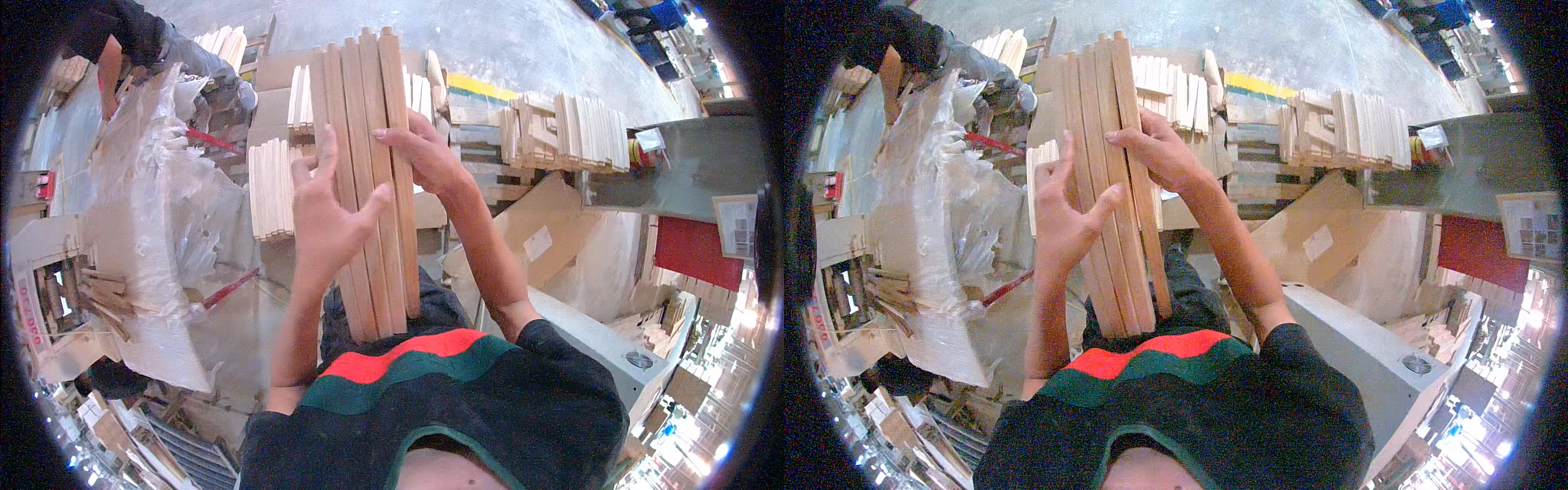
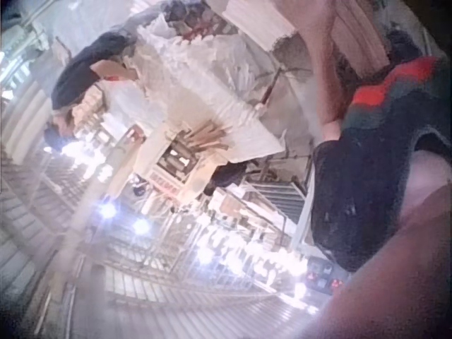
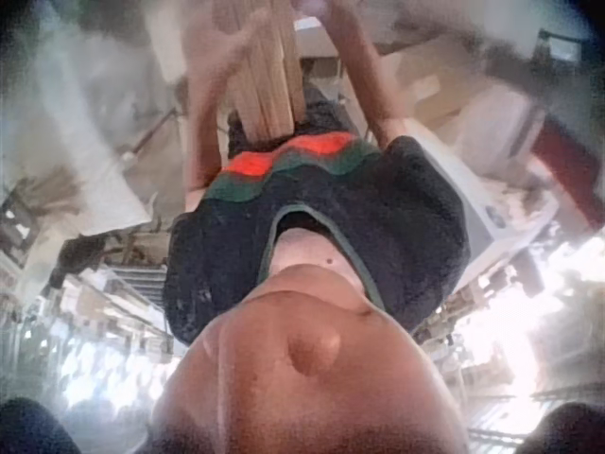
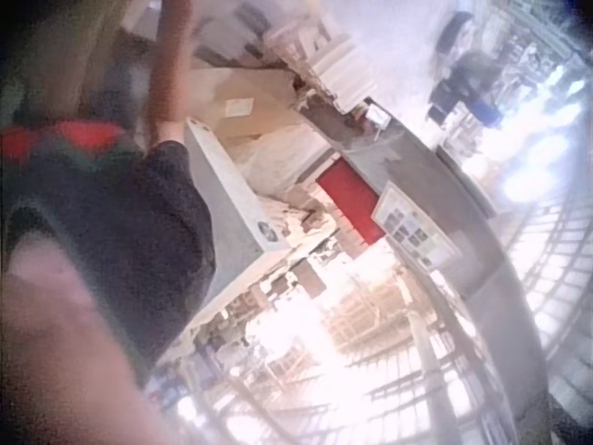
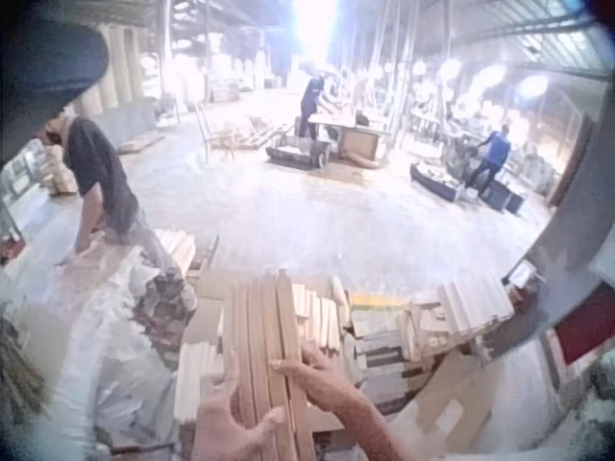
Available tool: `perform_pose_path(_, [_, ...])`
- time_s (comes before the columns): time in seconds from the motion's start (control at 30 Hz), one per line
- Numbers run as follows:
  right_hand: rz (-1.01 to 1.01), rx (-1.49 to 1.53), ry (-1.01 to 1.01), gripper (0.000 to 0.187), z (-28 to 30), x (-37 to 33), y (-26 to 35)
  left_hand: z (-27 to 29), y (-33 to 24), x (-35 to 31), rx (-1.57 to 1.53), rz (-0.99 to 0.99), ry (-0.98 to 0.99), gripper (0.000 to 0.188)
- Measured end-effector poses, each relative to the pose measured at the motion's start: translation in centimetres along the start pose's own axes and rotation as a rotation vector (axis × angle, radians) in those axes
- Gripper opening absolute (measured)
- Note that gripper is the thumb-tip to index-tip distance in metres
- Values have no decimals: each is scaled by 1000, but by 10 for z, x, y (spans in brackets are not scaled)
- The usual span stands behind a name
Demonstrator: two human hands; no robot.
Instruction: The person sits on the floor and repeatedly picks up small wooden pieces, inspects them, and stacks them. The person also moves to a machine to place pieces onto a conveyor belt and returns to the floor to continue sorting.
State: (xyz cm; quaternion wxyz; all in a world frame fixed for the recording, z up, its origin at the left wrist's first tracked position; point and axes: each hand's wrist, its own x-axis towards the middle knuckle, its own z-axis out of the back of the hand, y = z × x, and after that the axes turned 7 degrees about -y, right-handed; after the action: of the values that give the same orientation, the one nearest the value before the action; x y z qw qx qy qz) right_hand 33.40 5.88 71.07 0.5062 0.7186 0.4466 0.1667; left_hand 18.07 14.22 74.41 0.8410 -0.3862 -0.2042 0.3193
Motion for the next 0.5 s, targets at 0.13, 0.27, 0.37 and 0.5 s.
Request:
perform_pose_path(0.13, [-123,49,21,38,8,-1,-21,4,12,-8,-321,271,-34,88])
perform_pose_path(0.27, [-93,67,72,39,1,-5,-32,-16,49,-5,-1056,548,29,77])
perform_pose_path(0.37, [-16,0,60,41,-5,-5,-33,-15,56,-10,-1123,599,138,75])
perform_pose_path(0.5, [67,-152,10,43,-6,-8,-29,-11,59,-3,-1068,591,289,71])
